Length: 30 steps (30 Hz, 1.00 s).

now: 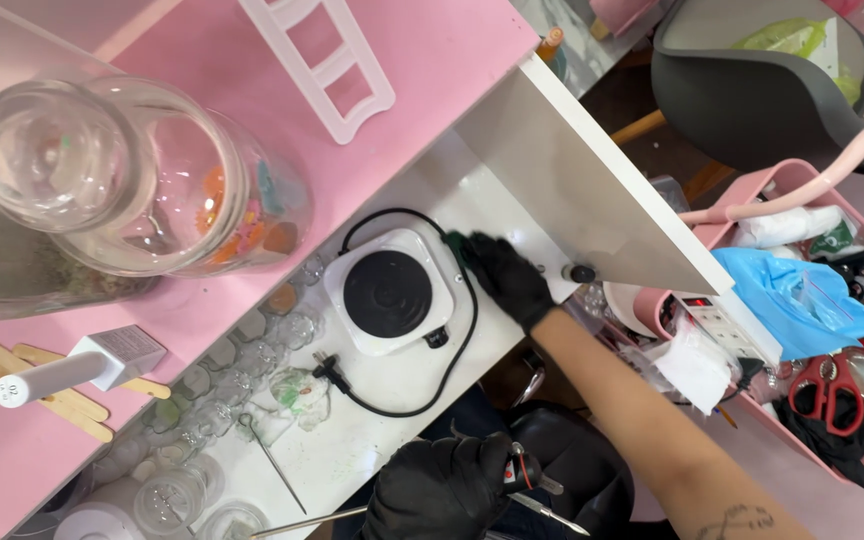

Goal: Recorder puts on black gloves and cleans a studio workbench and sink area using a sponge.

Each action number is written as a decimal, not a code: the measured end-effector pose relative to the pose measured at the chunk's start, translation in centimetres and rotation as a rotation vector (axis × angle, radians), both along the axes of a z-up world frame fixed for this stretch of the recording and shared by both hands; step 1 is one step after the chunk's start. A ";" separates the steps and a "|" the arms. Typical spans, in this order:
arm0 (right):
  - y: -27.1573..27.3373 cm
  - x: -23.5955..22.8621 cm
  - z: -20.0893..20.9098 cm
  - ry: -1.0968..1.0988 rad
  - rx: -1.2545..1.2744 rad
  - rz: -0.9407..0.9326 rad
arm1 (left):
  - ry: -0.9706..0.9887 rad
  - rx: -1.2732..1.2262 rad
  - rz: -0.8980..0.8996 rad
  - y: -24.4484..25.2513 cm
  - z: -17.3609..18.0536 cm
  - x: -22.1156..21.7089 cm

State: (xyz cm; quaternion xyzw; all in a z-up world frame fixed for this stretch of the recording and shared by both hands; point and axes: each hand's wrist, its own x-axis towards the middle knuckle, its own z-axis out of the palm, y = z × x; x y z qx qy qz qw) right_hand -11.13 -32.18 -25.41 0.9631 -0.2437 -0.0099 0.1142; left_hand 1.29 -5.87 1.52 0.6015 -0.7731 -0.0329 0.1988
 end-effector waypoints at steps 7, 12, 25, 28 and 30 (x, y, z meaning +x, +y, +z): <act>9.0 -5.6 0.1 -0.184 0.107 -0.079 | 0.137 0.151 -0.039 -0.2 -0.2 -1.5; 12.2 -9.1 -6.0 -0.886 0.895 -0.513 | 0.133 0.165 -0.073 -0.2 1.2 -1.3; -3.6 2.1 6.6 -1.050 1.176 -0.297 | 0.132 0.212 -0.124 -0.3 2.0 0.0; -0.7 0.4 2.2 -0.527 0.645 -0.396 | 0.129 0.232 -0.151 0.2 1.2 -0.3; 3.1 -1.3 1.2 -0.350 0.678 -0.537 | 0.126 0.219 -0.150 -0.3 1.8 -0.2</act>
